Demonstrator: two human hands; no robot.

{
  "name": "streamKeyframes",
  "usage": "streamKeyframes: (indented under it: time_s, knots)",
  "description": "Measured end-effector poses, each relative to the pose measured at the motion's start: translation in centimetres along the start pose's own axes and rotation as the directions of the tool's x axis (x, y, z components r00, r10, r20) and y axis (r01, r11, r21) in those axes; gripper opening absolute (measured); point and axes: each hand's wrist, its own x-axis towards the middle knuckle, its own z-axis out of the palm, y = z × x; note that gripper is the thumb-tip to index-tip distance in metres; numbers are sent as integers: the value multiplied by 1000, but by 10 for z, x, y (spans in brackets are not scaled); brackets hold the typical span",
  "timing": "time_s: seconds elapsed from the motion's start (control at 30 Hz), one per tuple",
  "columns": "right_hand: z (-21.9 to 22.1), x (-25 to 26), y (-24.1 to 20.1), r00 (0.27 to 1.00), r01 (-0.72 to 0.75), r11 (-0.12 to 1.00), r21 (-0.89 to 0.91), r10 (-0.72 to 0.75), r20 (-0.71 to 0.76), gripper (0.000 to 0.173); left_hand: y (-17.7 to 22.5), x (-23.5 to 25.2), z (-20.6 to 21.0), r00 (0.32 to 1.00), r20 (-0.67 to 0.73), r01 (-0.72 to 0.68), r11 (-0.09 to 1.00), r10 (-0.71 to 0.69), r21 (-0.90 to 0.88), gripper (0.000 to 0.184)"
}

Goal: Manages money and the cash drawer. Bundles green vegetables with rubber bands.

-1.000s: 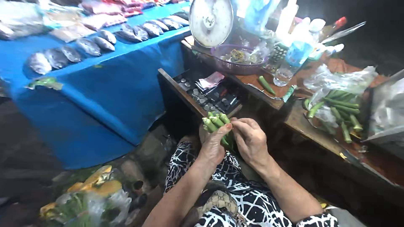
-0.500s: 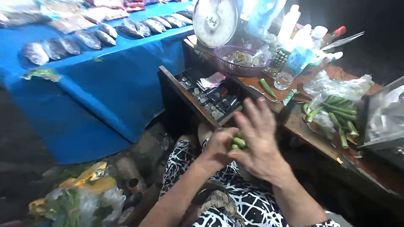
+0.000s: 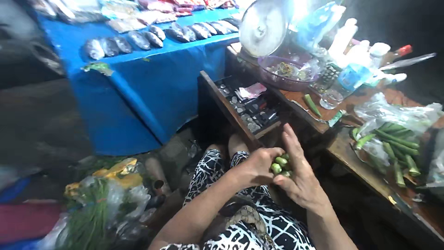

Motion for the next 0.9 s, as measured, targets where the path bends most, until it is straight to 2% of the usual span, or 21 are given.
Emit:
streamKeyframes:
  time_s: [0.1, 0.23, 0.3, 0.33, 0.4, 0.5, 0.57, 0.67, 0.77, 0.9]
  knots:
    - [-4, 0, 0, 999, 35, 992, 118, -31, -36, 90, 5, 0, -6, 997, 77, 14, 999, -10, -51, 43]
    - [1, 2, -2, 991, 117, 976, 182, -101, -91, 78, -3, -3, -7, 988, 131, -32, 936, 83, -351, 40]
    - [5, 3, -5, 985, 155, 970, 190, -138, -101, 63, -10, -3, -2, 980, 146, -45, 863, 136, -504, 45]
    - [6, 3, -7, 982, 172, 966, 192, -153, -110, 54, -9, -5, 0, 980, 168, 0, 836, 109, -548, 46]
    - [9, 2, -10, 977, 188, 963, 194, -163, -134, 37, -2, -7, -1, 980, 195, 72, 843, 40, -534, 45]
    - [13, -1, -11, 975, 172, 969, 178, -142, -170, 24, -3, -6, -1, 978, 185, -2, 896, 94, -444, 44]
    - [14, -2, -11, 975, 160, 972, 169, -129, -183, 22, -6, -5, -1, 973, 187, -43, 905, 134, -423, 41]
    - [16, -2, -12, 970, 150, 974, 171, -111, -214, 19, -2, -6, -2, 974, 214, 18, 911, 77, -413, 32]
    - [15, -2, -10, 964, 155, 975, 160, -113, -242, 17, -2, -4, -3, 966, 256, 69, 912, 41, -404, 31]
    - [15, -3, -8, 963, 148, 977, 156, -107, -246, 16, -5, -1, 0, 968, 241, 25, 921, 76, -389, 29]
